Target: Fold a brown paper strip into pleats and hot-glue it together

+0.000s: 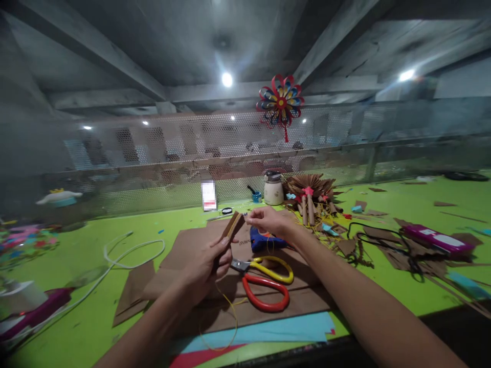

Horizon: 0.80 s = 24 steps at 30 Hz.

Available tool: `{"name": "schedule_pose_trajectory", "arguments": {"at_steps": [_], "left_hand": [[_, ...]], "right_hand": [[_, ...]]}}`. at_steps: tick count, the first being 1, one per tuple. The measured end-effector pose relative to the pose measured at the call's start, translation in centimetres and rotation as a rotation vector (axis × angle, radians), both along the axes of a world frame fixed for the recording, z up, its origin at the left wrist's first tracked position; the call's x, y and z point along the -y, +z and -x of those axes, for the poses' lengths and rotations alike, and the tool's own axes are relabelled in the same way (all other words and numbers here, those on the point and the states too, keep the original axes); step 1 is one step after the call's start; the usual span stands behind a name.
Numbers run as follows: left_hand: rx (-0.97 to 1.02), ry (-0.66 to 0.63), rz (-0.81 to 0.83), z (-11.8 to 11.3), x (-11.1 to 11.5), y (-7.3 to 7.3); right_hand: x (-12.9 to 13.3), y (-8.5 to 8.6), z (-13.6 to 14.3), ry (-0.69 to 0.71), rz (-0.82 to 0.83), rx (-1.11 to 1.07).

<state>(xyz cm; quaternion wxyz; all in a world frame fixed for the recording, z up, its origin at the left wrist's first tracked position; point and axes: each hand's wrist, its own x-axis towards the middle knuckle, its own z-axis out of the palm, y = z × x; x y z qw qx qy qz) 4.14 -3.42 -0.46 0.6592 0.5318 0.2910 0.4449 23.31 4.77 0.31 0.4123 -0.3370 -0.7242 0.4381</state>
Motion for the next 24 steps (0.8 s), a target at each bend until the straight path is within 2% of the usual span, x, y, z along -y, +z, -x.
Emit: {"name": "schedule_pose_trajectory", "arguments": {"at_steps": [3, 5, 10, 14, 19, 24], "left_hand": [[0.082, 0.062, -0.024, 0.4, -0.2, 0.1], [0.132, 0.124, -0.049, 0.6, -0.4, 0.2], [0.226, 0.260, 0.022, 1.1, -0.5, 0.9], [0.264, 0.250, 0.075, 1.3, 0.1, 2.0], [0.190, 0.214, 0.064, 1.4, 0.5, 2.4], [0.212, 0.254, 0.027, 1.2, 0.1, 2.0]], "right_hand": [[0.3, -0.2, 0.9, -0.079, -0.011, 0.017], [0.5, -0.5, 1.9, -0.187, -0.096, 0.064], [1.9, -2.4, 4.6, -0.469, -0.550, 0.301], [3.2, -3.4, 5.9, -0.473, -0.797, 0.545], [3.8, -3.3, 6.3, -0.513, -0.880, 0.740], [4.5, -3.4, 6.8, -0.477, -0.815, 0.761]]}}
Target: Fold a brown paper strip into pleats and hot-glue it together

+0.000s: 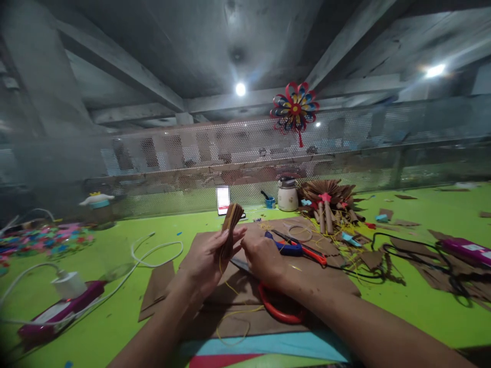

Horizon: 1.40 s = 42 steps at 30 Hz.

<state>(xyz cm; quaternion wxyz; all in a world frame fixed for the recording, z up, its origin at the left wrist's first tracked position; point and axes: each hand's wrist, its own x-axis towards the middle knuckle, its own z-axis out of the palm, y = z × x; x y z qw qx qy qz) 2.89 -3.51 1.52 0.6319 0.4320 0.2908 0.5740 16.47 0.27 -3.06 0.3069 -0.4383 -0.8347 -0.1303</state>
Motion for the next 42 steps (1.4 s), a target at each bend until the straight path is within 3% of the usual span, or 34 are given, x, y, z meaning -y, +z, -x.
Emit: {"name": "schedule_pose_trajectory", "arguments": {"at_steps": [8, 14, 19, 25, 33, 36, 40, 42], "left_hand": [[-0.070, 0.088, -0.011, -0.1, -0.4, -0.7], [0.062, 0.105, 0.021, 0.3, -1.0, -0.8], [0.056, 0.127, 0.050, 0.7, -1.0, -0.6], [-0.016, 0.163, 0.001, 0.8, -1.1, -1.2], [-0.118, 0.254, -0.012, 0.9, -1.7, -2.0], [-0.147, 0.243, -0.009, 0.9, -2.0, -2.3], [-0.203, 0.187, 0.023, 0.1, -1.8, -2.7], [-0.249, 0.155, 0.026, -0.5, -1.5, -2.8]], "right_hand": [[2.4, 0.0, 1.3, 0.147, 0.027, 0.025], [2.6, -0.9, 2.0, 0.209, 0.051, 0.112], [3.9, -1.4, 2.4, 0.327, 0.053, 0.207], [5.2, -0.3, 2.4, 0.365, 0.082, 0.280], [6.9, 1.8, 1.6, 0.611, 0.230, 0.304], [5.6, 3.6, 0.2, 0.531, 0.193, 0.120], [1.9, 5.2, -1.9, 0.177, 0.071, -0.401], [0.3, 5.2, -2.6, 0.168, 0.177, -0.529]]}}
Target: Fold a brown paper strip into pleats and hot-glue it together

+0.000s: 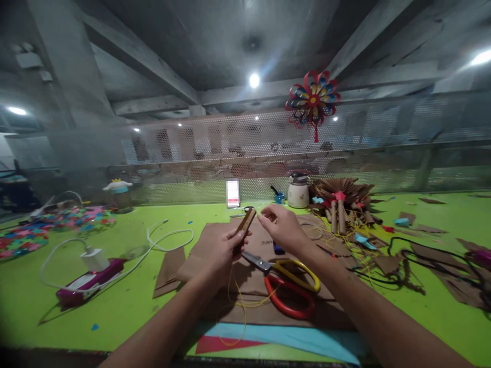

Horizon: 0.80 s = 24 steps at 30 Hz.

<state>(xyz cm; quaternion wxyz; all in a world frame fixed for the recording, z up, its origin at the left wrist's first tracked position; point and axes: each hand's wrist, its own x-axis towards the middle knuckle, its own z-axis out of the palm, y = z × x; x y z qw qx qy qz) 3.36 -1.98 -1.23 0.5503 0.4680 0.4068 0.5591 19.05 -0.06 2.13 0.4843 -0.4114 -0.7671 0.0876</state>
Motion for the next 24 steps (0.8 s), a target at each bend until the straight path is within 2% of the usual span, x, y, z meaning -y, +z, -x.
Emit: {"name": "schedule_pose_trajectory", "arguments": {"at_steps": [3, 7, 9, 11, 13, 15, 19, 24], "left_hand": [[-0.042, -0.029, 0.011, -0.4, 0.5, 0.0], [-0.073, -0.059, 0.030, -0.5, 0.7, -0.1], [-0.085, -0.080, 0.027, -0.6, 0.7, -0.1], [-0.095, -0.100, 0.018, -0.6, 0.7, -0.2], [-0.103, -0.110, 0.014, -0.7, 0.7, -0.2], [-0.103, -0.118, 0.013, -0.8, 0.8, -0.2], [-0.087, -0.164, -0.001, -0.8, 1.0, 0.0], [-0.101, -0.224, 0.028, -0.5, 0.8, 0.0]], "right_hand": [[-1.3, -0.8, -0.3, 0.043, 0.110, -0.059], [-1.7, -1.7, 0.0, -0.070, 0.118, -0.187], [-1.6, -1.7, 0.1, -0.004, 0.240, -0.298], [-1.3, -1.6, 0.3, 0.136, 0.399, -0.378], [-1.0, -1.5, 0.3, 0.256, 0.479, -0.414], [-0.7, -1.3, 0.4, 0.304, 0.466, -0.436], [-0.5, -0.9, 0.3, 0.296, 0.399, -0.485], [-0.7, -1.0, 0.1, 0.351, 0.426, -0.549]]}}
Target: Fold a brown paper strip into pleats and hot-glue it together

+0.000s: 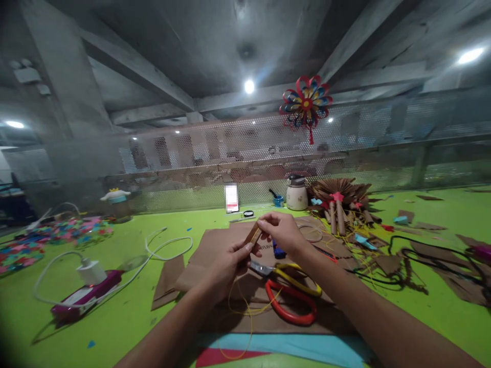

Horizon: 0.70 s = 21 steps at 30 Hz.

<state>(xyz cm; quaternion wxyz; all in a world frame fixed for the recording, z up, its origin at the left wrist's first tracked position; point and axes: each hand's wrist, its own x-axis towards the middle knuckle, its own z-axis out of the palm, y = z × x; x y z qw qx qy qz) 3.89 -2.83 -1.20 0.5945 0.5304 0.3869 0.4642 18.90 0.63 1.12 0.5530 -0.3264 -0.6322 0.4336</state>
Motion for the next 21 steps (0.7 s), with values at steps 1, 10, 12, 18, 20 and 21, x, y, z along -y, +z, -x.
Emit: {"name": "schedule_pose_trajectory", "arguments": {"at_steps": [1, 10, 12, 18, 20, 21], "left_hand": [[-0.006, -0.012, 0.004, 0.0, -0.1, 0.0], [0.016, -0.085, -0.017, 0.4, -0.3, -0.1], [0.050, -0.110, -0.016, 0.4, -0.2, -0.2], [0.203, -0.125, -0.025, 0.0, 0.7, 0.7], [0.249, -0.101, -0.027, -0.1, 1.1, 1.3], [0.267, -0.097, -0.026, -0.1, 1.3, 1.6]], "right_hand": [[-0.1, -0.1, 0.0, 0.010, 0.011, -0.019], [-0.3, -0.4, -0.1, 0.096, 0.110, -0.169], [-0.2, -0.4, 0.0, 0.118, 0.132, -0.188], [0.5, -0.4, 0.7, 0.224, 0.148, -0.238], [0.7, -0.2, 0.8, 0.304, 0.165, -0.308], [0.8, -0.1, 0.7, 0.365, 0.178, -0.339]]}}
